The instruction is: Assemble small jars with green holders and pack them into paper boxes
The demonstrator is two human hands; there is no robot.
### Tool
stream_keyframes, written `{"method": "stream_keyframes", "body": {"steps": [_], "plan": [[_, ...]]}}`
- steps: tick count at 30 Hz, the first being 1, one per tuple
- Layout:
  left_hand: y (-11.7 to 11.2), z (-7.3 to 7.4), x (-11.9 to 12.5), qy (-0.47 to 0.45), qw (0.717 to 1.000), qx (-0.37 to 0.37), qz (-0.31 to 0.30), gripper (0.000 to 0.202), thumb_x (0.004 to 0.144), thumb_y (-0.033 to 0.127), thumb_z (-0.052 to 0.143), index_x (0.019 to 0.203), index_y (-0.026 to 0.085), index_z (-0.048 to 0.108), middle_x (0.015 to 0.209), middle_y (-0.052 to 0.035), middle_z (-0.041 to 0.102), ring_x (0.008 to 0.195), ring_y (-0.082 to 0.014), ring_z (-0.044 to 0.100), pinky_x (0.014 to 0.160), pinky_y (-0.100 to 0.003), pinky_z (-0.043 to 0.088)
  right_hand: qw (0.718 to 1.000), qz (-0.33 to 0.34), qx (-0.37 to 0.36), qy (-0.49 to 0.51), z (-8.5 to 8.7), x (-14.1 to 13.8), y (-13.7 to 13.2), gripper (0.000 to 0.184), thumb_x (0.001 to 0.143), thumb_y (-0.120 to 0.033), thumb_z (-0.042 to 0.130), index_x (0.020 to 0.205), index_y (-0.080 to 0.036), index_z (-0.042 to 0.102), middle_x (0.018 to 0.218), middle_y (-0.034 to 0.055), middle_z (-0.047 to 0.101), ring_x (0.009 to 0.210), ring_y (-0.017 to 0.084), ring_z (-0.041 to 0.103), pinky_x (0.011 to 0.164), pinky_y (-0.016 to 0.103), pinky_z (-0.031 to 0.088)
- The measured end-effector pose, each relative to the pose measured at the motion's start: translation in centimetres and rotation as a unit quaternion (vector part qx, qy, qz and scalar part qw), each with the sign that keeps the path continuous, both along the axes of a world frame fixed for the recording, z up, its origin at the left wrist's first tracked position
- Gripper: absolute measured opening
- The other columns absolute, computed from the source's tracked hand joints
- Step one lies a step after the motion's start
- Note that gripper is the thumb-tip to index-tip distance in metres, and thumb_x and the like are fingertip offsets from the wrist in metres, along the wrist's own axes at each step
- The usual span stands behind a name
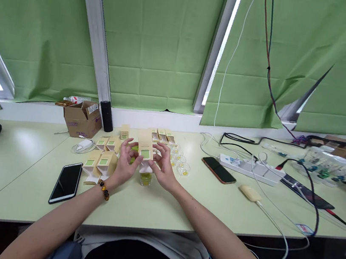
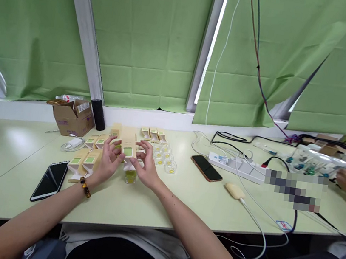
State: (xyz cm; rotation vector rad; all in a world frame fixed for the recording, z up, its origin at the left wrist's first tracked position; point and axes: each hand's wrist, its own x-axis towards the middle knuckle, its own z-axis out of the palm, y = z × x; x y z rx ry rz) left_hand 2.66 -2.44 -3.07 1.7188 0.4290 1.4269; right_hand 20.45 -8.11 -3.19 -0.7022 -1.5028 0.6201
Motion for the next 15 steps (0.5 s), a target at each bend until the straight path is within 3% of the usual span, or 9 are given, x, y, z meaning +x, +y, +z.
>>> {"method": "stream_keyframes", "body": {"steps": [2, 5, 9, 12, 15], "plan": [[0.0, 0.1, 0.0, 0.008, 1.000, -0.012, 0.001, 0.068, 0.096, 0.043, 0.074, 0.149, 0.032, 0.033, 0.144, -0.0130, 0.054, 0.085, -0.0119, 0.065, 0.080, -0.031, 0.058, 1.000, -0.002, -0.001, -0.012, 0.2, 0.2, -0.1, 0.062, 0.101, -0.050, 0.068, 0.152, -0.038, 0.035, 0.160, 0.0118, 0.040, 0.107, 0.020, 0.069, 0.098, 0.043, 0.059], [-0.2, 0.4, -0.1, 0.029, 0.999, 0.000, 0.024, 0.055, 0.099, 0.045, 0.069, 0.143, 0.030, 0.040, 0.138, -0.0109, 0.056, 0.081, -0.0108, 0.063, 0.075, -0.028, 0.057, 0.999, -0.004, -0.011, -0.044, 0.6, 0.6, -0.3, 0.047, 0.102, -0.052, 0.065, 0.145, -0.037, 0.052, 0.163, 0.0101, 0.033, 0.107, 0.020, 0.067, 0.099, 0.044, 0.060], [-0.4, 0.9, -0.3, 0.055, 0.993, 0.052, 0.087, 0.030, 0.105, 0.047, 0.060, 0.125, 0.025, 0.061, 0.148, -0.0116, 0.042, 0.076, -0.0077, 0.059, 0.069, -0.027, 0.056, 0.998, 0.018, -0.018, -0.054, 0.8, 1.1, -0.3, 0.038, 0.103, -0.054, 0.064, 0.135, -0.035, 0.066, 0.161, 0.0095, 0.032, 0.104, 0.020, 0.067, 0.099, 0.044, 0.060], [-0.5, 1.1, -0.7, 0.073, 0.992, 0.063, 0.080, 0.033, 0.107, 0.049, 0.053, 0.125, 0.024, 0.066, 0.149, -0.0125, 0.040, 0.075, -0.0075, 0.059, 0.066, -0.027, 0.056, 0.998, 0.049, -0.029, -0.020, 0.9, 1.3, -0.1, 0.042, 0.099, -0.054, 0.070, 0.136, -0.034, 0.068, 0.159, 0.0103, 0.033, 0.102, 0.020, 0.068, 0.096, 0.042, 0.061], [-0.4, 1.0, -1.1, 0.085, 0.993, 0.074, 0.041, 0.039, 0.105, 0.046, 0.059, 0.138, 0.027, 0.064, 0.156, -0.0141, 0.035, 0.082, -0.0100, 0.062, 0.078, -0.033, 0.061, 0.997, 0.067, -0.039, 0.016, 0.9, 1.5, 0.3, 0.049, 0.092, -0.052, 0.079, 0.136, -0.034, 0.068, 0.157, 0.0103, 0.034, 0.099, 0.018, 0.069, 0.093, 0.041, 0.062]]}}
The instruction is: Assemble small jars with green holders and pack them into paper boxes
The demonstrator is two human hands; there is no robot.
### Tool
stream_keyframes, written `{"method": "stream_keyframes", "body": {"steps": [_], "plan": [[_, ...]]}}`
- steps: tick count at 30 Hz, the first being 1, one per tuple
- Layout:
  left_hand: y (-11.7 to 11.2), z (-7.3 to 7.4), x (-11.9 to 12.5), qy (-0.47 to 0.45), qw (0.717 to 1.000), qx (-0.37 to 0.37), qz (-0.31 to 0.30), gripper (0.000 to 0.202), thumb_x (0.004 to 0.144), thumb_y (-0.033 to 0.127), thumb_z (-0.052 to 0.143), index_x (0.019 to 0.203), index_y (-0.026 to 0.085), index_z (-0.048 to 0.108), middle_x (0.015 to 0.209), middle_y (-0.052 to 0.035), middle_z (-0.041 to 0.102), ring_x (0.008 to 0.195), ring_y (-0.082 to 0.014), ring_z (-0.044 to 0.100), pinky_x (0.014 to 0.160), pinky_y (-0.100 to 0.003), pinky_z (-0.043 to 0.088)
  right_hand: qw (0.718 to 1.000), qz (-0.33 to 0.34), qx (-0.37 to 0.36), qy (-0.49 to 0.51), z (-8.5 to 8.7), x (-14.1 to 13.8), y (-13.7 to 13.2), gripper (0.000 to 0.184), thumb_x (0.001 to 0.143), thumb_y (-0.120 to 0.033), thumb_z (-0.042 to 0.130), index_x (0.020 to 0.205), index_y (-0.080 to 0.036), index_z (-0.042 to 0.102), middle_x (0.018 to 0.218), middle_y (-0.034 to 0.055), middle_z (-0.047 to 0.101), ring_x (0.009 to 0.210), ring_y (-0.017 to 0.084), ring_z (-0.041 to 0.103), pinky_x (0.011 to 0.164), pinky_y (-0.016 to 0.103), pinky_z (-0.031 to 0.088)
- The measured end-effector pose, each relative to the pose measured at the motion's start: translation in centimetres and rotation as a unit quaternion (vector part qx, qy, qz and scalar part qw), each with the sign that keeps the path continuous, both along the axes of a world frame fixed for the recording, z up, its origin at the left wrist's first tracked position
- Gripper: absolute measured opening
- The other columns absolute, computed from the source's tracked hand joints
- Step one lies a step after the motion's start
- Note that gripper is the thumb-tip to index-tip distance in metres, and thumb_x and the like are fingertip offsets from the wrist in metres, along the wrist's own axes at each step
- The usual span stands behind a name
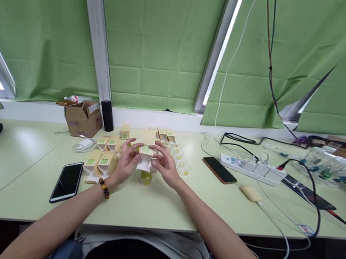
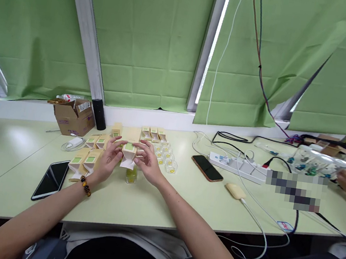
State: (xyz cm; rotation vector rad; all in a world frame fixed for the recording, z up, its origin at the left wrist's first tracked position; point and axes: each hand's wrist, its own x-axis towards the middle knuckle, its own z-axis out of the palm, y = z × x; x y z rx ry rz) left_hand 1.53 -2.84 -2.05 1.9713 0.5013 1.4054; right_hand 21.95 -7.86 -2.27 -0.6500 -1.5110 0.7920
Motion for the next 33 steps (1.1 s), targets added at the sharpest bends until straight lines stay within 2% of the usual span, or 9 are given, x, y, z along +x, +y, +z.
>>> {"method": "stream_keyframes", "body": {"steps": [3, 6, 11, 19, 28, 33], "plan": [[0.2, -0.4, -0.1, 0.009, 1.000, 0.012, -0.022, 0.045, 0.099, 0.040, 0.070, 0.143, 0.030, 0.064, 0.164, -0.0137, 0.028, 0.085, -0.0102, 0.064, 0.091, -0.040, 0.064, 1.000, 0.004, -0.007, 0.026, 0.0, 0.1, 0.3, 0.054, 0.086, -0.048, 0.086, 0.135, -0.035, 0.068, 0.156, 0.0098, 0.035, 0.094, 0.016, 0.070, 0.087, 0.038, 0.062], [0.4, -0.8, 0.1, 0.006, 1.000, 0.015, -0.003, 0.041, 0.098, 0.035, 0.072, 0.139, 0.031, 0.068, 0.166, -0.0129, 0.029, 0.082, -0.0087, 0.065, 0.095, -0.042, 0.064, 0.999, 0.000, -0.008, 0.037, -0.1, 0.1, 0.4, 0.053, 0.085, -0.045, 0.087, 0.134, -0.035, 0.070, 0.154, 0.0090, 0.038, 0.087, 0.013, 0.068, 0.084, 0.037, 0.062], [0.5, -1.0, 0.4, -0.005, 1.000, 0.006, 0.022, 0.034, 0.099, 0.034, 0.070, 0.133, 0.030, 0.073, 0.162, -0.0126, 0.035, 0.081, -0.0090, 0.068, 0.090, -0.040, 0.065, 0.999, -0.016, -0.014, 0.035, 0.0, -0.1, 0.4, 0.047, 0.087, -0.043, 0.085, 0.131, -0.035, 0.071, 0.146, 0.0076, 0.046, 0.077, 0.009, 0.063, 0.080, 0.036, 0.061], [0.3, -0.9, 0.6, 0.007, 0.997, 0.023, 0.070, 0.029, 0.101, 0.034, 0.068, 0.128, 0.030, 0.076, 0.157, -0.0120, 0.041, 0.078, -0.0090, 0.068, 0.082, -0.037, 0.067, 0.998, -0.031, -0.034, 0.043, -0.3, -0.5, 0.6, 0.046, 0.085, -0.044, 0.086, 0.126, -0.031, 0.071, 0.140, 0.0070, 0.051, 0.080, 0.011, 0.066, 0.079, 0.034, 0.062], [-0.1, -0.8, 0.7, 0.022, 0.994, 0.042, 0.097, 0.027, 0.102, 0.037, 0.066, 0.126, 0.029, 0.077, 0.148, -0.0113, 0.047, 0.106, -0.0188, 0.068, 0.083, -0.033, 0.065, 0.996, -0.057, -0.047, 0.050, -0.5, -0.8, 0.7, 0.038, 0.087, -0.040, 0.082, 0.121, -0.029, 0.071, 0.139, 0.0069, 0.048, 0.080, 0.012, 0.068, 0.073, 0.033, 0.062], [-0.1, -1.0, 0.7, 0.017, 0.996, 0.027, 0.078, 0.031, 0.102, 0.038, 0.066, 0.129, 0.029, 0.076, 0.149, -0.0119, 0.046, 0.090, -0.0140, 0.067, 0.085, -0.037, 0.065, 0.995, -0.069, -0.052, 0.041, -0.4, -0.9, 0.7, 0.037, 0.088, -0.040, 0.081, 0.121, -0.028, 0.071, 0.138, 0.0079, 0.048, 0.079, 0.013, 0.068, 0.071, 0.034, 0.063]]}}
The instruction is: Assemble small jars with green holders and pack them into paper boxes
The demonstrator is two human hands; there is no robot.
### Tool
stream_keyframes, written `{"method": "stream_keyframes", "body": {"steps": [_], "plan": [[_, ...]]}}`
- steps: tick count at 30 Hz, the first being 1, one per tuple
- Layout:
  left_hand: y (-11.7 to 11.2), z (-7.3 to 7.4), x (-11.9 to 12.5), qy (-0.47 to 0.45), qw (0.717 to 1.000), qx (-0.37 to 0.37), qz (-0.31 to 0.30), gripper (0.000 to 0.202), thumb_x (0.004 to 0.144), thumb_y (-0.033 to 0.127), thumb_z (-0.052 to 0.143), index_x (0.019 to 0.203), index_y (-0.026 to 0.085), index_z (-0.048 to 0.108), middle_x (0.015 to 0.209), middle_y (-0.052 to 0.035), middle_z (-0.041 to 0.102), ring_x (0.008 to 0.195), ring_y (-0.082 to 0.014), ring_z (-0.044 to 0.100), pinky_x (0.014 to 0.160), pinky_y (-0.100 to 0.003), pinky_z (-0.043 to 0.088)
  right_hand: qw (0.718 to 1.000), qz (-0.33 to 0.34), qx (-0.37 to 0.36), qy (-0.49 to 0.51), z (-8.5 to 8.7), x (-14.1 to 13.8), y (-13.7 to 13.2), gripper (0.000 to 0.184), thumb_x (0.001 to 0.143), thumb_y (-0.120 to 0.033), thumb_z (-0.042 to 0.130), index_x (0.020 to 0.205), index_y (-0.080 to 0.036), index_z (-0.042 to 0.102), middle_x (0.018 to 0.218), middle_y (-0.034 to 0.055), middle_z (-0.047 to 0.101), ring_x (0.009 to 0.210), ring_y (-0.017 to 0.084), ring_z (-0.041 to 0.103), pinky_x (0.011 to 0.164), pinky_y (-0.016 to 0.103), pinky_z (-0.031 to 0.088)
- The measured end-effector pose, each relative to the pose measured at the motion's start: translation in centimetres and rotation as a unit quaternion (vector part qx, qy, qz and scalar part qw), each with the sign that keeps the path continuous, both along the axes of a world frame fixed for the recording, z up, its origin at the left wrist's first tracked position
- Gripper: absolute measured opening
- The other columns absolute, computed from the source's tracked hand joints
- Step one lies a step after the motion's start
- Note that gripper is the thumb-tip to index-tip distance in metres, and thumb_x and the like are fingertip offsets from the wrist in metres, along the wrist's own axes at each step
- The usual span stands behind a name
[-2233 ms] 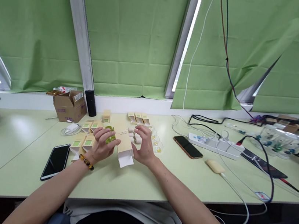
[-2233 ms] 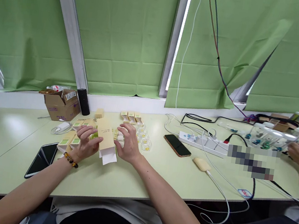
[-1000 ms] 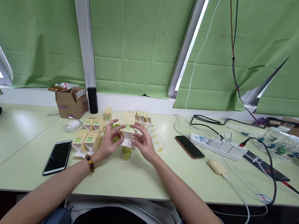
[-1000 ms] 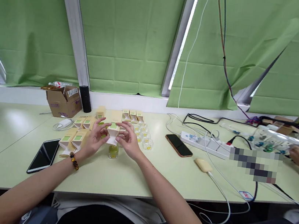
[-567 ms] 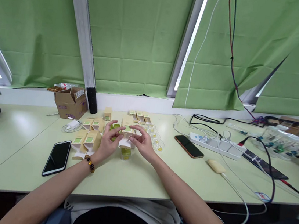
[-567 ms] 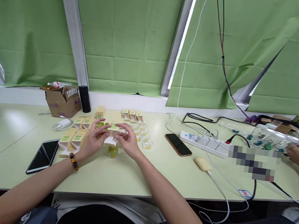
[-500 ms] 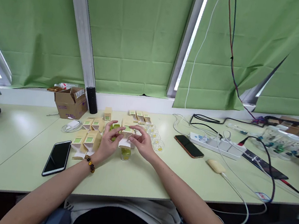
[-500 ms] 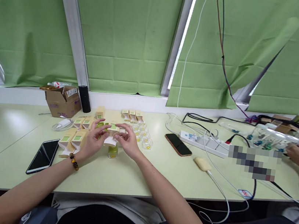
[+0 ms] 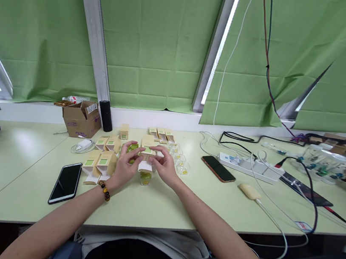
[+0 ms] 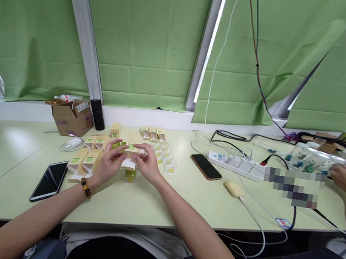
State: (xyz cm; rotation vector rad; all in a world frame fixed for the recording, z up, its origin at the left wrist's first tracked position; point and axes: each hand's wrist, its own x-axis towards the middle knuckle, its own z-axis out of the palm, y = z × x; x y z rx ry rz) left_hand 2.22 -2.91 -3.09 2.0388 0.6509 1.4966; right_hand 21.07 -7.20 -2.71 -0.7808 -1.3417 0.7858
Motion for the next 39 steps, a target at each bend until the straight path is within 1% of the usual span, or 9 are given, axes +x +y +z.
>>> {"method": "stream_keyframes", "body": {"steps": [5, 8, 13, 17, 22, 26, 30, 35, 39], "plan": [[0.1, 0.0, -0.2, -0.005, 1.000, -0.013, -0.027, 0.034, 0.101, 0.037, 0.066, 0.133, 0.030, 0.074, 0.150, -0.0124, 0.045, 0.083, -0.0123, 0.065, 0.088, -0.040, 0.064, 1.000, -0.003, -0.003, -0.001, -0.1, 0.0, 0.1, 0.039, 0.087, -0.040, 0.081, 0.123, -0.029, 0.071, 0.139, 0.0079, 0.050, 0.079, 0.014, 0.068, 0.069, 0.034, 0.061], [0.3, 0.0, -0.5, 0.006, 0.997, -0.025, -0.077, 0.042, 0.101, 0.033, 0.063, 0.143, 0.033, 0.068, 0.153, -0.0127, 0.042, 0.085, -0.0137, 0.065, 0.093, -0.044, 0.063, 1.000, -0.008, -0.002, 0.005, -0.1, 0.2, 0.4, 0.040, 0.087, -0.041, 0.082, 0.124, -0.030, 0.071, 0.140, 0.0078, 0.051, 0.079, 0.014, 0.069, 0.071, 0.034, 0.061], [0.4, 0.0, -0.8, 0.034, 0.988, -0.027, -0.151, 0.065, 0.095, 0.028, 0.064, 0.158, 0.040, 0.051, 0.164, -0.0100, 0.030, 0.099, -0.0186, 0.063, 0.098, -0.047, 0.059, 1.000, -0.023, 0.009, 0.011, -0.1, 0.7, 0.6, 0.043, 0.086, -0.043, 0.082, 0.125, -0.029, 0.071, 0.141, 0.0073, 0.053, 0.083, 0.013, 0.069, 0.079, 0.034, 0.062], [0.0, 0.2, -0.7, 0.053, 0.985, -0.041, -0.159, 0.078, 0.091, 0.039, 0.076, 0.162, 0.039, 0.044, 0.166, -0.0119, 0.028, 0.111, -0.0241, 0.062, 0.102, -0.048, 0.057, 0.999, -0.031, 0.011, 0.011, -0.1, 0.7, 0.7, 0.042, 0.087, -0.043, 0.082, 0.125, -0.029, 0.071, 0.141, 0.0073, 0.053, 0.085, 0.014, 0.070, 0.080, 0.034, 0.063], [-0.3, 0.4, -0.4, 0.030, 0.988, -0.057, -0.140, 0.065, 0.095, 0.050, 0.073, 0.154, 0.033, 0.051, 0.160, -0.0134, 0.034, 0.109, -0.0216, 0.062, 0.100, -0.043, 0.057, 1.000, -0.026, 0.007, 0.008, -0.3, 0.5, 0.7, 0.043, 0.085, -0.042, 0.084, 0.124, -0.030, 0.072, 0.141, 0.0072, 0.051, 0.083, 0.013, 0.070, 0.079, 0.034, 0.063], [0.2, 0.0, -0.2, -0.004, 0.989, -0.059, -0.133, 0.054, 0.098, 0.051, 0.070, 0.146, 0.029, 0.056, 0.155, -0.0130, 0.039, 0.112, -0.0212, 0.062, 0.102, -0.039, 0.056, 1.000, 0.003, 0.012, -0.001, -0.2, 0.5, 0.3, 0.047, 0.086, -0.048, 0.084, 0.128, -0.031, 0.071, 0.143, 0.0083, 0.048, 0.084, 0.014, 0.069, 0.080, 0.037, 0.065], [0.5, -0.2, -0.1, -0.036, 0.987, -0.083, -0.135, 0.046, 0.100, 0.049, 0.068, 0.140, 0.028, 0.057, 0.151, -0.0122, 0.042, 0.104, -0.0181, 0.063, 0.093, -0.035, 0.058, 0.999, 0.039, 0.022, -0.002, -0.1, 0.5, 0.0, 0.049, 0.088, -0.055, 0.081, 0.130, -0.032, 0.070, 0.142, 0.0091, 0.046, 0.086, 0.017, 0.068, 0.085, 0.044, 0.068], [0.1, 0.1, 0.1, -0.060, 0.984, -0.109, -0.126, 0.045, 0.097, 0.047, 0.072, 0.134, 0.026, 0.057, 0.131, -0.0107, 0.057, 0.100, -0.0191, 0.062, 0.084, -0.033, 0.058, 0.998, 0.056, 0.034, -0.005, -0.2, 0.3, -0.1, 0.048, 0.090, -0.055, 0.080, 0.131, -0.032, 0.071, 0.139, 0.0085, 0.043, 0.088, 0.016, 0.068, 0.089, 0.046, 0.068], [-0.2, 0.4, 0.2, -0.062, 0.984, -0.118, -0.122, 0.041, 0.097, 0.044, 0.070, 0.131, 0.026, 0.055, 0.115, -0.0075, 0.061, 0.094, -0.0181, 0.061, 0.082, -0.031, 0.056, 0.997, 0.062, 0.038, -0.005, -0.4, 0.1, -0.2, 0.050, 0.088, -0.054, 0.084, 0.131, -0.032, 0.071, 0.135, 0.0070, 0.043, 0.094, 0.016, 0.068, 0.092, 0.043, 0.067]]}}
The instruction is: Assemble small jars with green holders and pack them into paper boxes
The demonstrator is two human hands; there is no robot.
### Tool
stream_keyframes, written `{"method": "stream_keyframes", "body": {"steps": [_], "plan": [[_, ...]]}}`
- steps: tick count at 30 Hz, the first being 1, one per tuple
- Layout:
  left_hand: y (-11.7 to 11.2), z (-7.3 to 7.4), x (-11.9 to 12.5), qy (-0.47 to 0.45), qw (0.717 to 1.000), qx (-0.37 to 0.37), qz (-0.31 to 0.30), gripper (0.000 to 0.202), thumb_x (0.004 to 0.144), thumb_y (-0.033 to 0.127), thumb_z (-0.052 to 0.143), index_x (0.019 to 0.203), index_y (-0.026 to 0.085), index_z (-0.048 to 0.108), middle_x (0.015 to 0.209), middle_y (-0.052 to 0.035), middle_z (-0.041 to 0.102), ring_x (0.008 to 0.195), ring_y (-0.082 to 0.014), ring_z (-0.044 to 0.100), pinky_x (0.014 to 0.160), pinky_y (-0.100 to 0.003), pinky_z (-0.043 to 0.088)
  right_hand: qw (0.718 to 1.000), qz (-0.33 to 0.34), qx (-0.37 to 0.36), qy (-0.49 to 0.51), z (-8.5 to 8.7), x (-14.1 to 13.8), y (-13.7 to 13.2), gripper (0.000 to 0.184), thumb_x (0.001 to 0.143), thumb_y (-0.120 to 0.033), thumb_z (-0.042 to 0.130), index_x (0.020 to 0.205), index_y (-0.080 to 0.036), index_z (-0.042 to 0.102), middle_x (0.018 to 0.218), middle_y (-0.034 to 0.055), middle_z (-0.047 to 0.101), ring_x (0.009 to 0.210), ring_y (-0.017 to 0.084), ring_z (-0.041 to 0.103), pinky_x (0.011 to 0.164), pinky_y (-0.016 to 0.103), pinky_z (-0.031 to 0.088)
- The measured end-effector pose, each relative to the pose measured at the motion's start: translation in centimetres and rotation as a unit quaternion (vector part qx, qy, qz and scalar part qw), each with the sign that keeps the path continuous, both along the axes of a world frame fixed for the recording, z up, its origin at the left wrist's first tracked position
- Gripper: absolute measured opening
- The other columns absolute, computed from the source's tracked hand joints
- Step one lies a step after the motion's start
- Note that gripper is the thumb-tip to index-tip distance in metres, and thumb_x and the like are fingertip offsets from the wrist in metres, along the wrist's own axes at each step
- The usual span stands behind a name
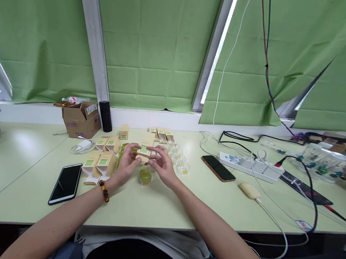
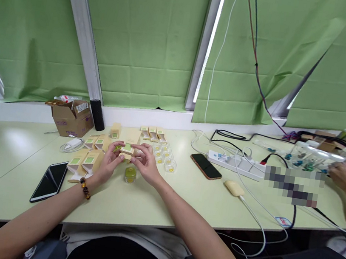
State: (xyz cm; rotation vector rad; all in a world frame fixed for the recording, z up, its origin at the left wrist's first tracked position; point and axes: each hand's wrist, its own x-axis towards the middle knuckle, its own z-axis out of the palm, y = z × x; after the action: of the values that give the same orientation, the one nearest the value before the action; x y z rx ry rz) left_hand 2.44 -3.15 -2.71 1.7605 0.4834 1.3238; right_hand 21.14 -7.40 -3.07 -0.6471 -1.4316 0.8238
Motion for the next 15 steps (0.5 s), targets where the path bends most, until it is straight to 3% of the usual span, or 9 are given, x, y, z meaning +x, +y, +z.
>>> {"method": "stream_keyframes", "body": {"steps": [15], "plan": [[0.18, -0.23, 0.31, -0.002, 0.999, 0.026, 0.043, 0.031, 0.101, 0.042, 0.065, 0.125, 0.025, 0.056, 0.128, -0.0082, 0.056, 0.095, -0.0156, 0.061, 0.083, -0.030, 0.055, 1.000, -0.012, -0.006, -0.004, -0.45, -0.17, 0.38, 0.055, 0.080, -0.045, 0.093, 0.130, -0.034, 0.072, 0.130, 0.0041, 0.039, 0.095, 0.014, 0.072, 0.090, 0.036, 0.066]]}}
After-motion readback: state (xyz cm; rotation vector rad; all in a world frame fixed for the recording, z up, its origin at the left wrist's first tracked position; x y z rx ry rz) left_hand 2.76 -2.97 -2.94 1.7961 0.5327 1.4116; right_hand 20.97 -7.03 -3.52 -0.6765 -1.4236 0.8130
